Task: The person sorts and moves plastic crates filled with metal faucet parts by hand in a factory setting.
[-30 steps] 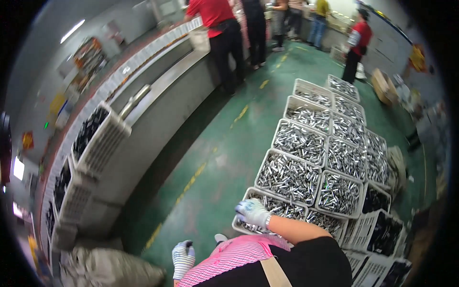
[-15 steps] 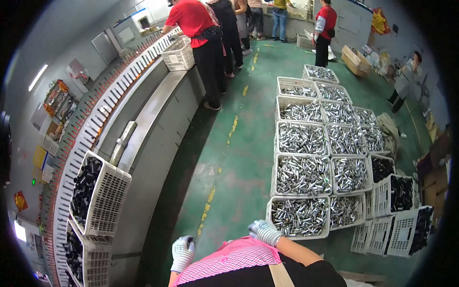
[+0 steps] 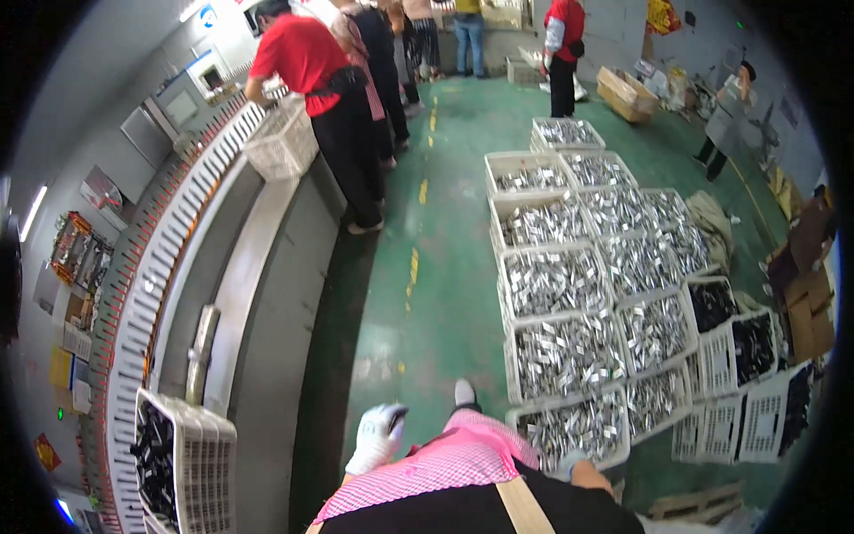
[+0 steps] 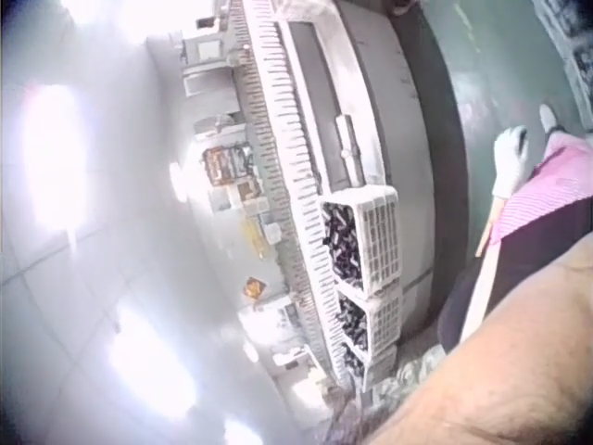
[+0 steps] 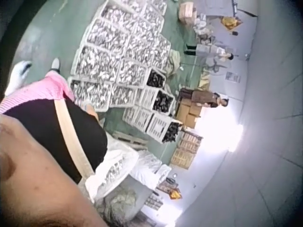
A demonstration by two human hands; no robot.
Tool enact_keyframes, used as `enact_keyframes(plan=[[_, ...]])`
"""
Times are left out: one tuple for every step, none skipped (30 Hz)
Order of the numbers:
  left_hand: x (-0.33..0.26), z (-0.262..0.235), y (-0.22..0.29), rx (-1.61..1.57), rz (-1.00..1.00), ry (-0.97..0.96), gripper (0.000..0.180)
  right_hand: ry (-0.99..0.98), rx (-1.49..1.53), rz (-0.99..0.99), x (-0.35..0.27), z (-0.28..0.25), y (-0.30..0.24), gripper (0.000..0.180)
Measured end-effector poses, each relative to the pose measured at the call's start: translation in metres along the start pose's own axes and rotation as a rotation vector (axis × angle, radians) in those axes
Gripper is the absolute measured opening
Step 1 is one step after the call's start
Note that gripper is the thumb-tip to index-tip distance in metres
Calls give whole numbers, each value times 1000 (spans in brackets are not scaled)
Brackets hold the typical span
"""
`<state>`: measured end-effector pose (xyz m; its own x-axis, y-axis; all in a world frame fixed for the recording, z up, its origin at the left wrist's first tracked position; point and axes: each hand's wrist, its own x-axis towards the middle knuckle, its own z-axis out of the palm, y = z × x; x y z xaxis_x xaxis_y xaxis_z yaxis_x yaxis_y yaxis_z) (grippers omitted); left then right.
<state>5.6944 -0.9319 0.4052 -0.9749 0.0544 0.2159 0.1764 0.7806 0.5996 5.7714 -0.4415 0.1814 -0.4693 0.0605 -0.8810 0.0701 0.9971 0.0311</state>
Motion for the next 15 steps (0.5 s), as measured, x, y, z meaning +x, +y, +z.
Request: enact_keyframes(plan=[[19,5,-15,31,-67,-45,16,-33,72,172,48,15,11,46],[41,10,-29,83,-98,-82,15,167,114,52,77,-23,-8,48],[58,6,-41,128,-128,-150,15,342,171,-50,92,-41,-29,50],[79,-2,-49,83,-69,-72,14,276,-170,-382,87,-126,-75,49],[105,-11,-58,20,-102,-111,14,158,-461,-413,83,-189,-114,46],[139,-23,-61,33,-96,-135,14,286,437,-133,66,-251,-155,44],[175,-31,-63,34,-75,-170,14,368,615,-291,75,-295,-180,43],[211,-30,-71,50,-54,-167,14,509,617,-339,112,-319,-198,42],[239,-30,-90,85,-75,-140,14,493,587,-486,68,-398,-245,38],[273,-28,-96,84,-71,-131,14,520,561,-498,74,-439,-267,37],[304,-25,-105,76,-54,-107,13,544,533,-518,85,-467,-283,36],[332,-19,-114,73,-56,-150,13,542,544,-497,101,-485,-292,36],[362,-16,-125,81,-55,-182,14,524,544,-524,123,-507,-308,36],[387,-8,-139,67,-43,-215,14,508,546,-549,142,-528,-320,36],[409,1,-152,53,-28,-248,15,505,536,-491,154,-538,-323,36]])
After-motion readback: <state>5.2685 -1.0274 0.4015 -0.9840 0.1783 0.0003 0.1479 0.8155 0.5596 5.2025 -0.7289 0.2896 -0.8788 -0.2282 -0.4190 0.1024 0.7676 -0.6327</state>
